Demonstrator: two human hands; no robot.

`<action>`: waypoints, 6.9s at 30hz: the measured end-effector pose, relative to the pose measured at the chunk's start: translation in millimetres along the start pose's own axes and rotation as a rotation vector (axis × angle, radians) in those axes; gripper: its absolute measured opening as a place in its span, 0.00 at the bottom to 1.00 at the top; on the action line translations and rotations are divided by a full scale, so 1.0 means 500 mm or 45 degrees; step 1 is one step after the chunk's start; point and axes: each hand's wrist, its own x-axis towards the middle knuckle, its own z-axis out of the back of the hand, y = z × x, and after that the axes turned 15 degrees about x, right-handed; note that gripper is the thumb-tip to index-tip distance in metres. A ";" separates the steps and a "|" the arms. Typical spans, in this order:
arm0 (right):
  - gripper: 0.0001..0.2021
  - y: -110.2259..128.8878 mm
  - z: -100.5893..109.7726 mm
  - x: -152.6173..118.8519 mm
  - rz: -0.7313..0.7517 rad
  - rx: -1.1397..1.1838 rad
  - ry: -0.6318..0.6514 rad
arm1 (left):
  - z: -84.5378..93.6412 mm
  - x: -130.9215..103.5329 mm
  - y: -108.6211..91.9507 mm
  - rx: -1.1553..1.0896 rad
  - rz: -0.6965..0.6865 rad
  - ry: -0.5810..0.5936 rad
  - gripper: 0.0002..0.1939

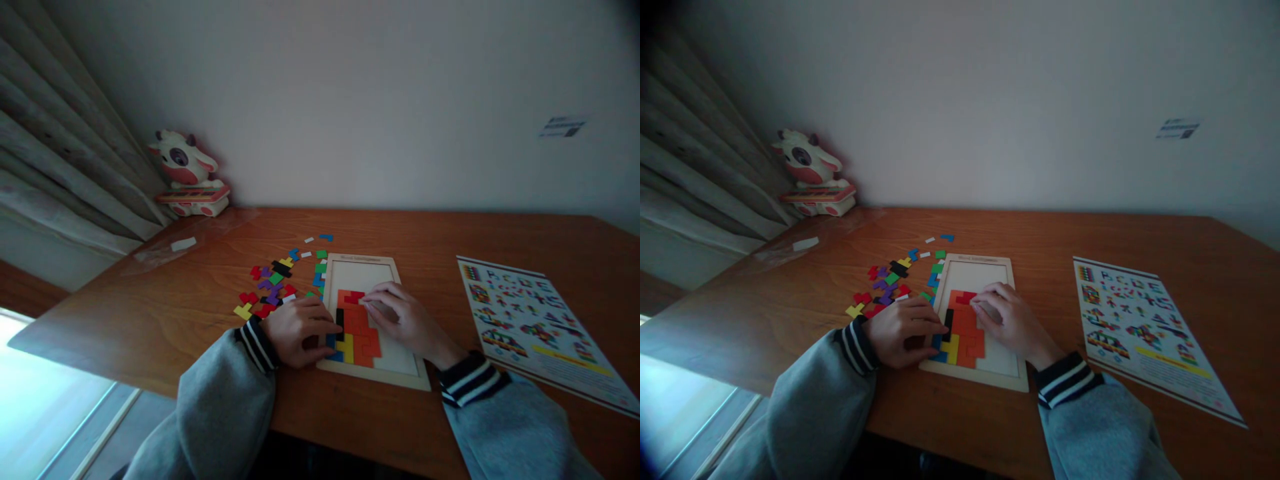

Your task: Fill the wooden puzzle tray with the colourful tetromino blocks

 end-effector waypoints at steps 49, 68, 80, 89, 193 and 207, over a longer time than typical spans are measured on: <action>0.18 0.012 0.023 -0.008 0.067 -0.140 0.277 | -0.014 -0.001 0.018 0.246 0.323 -0.083 0.19; 0.16 0.009 0.023 -0.009 0.045 -0.131 0.136 | -0.012 -0.047 0.149 0.498 1.201 0.005 0.28; 0.16 0.012 0.024 -0.007 0.030 -0.130 0.141 | 0.006 -0.056 0.158 0.730 1.107 -0.197 0.16; 0.17 0.008 0.022 -0.010 0.010 -0.141 0.119 | -0.004 -0.033 0.098 0.479 0.366 -0.494 0.19; 0.13 0.007 0.011 -0.006 0.034 -0.118 0.050 | -0.034 0.010 0.045 0.196 0.188 -0.279 0.13; 0.11 -0.014 0.017 -0.006 -0.112 -0.035 -0.077 | -0.039 0.030 0.159 0.473 0.610 -0.162 0.14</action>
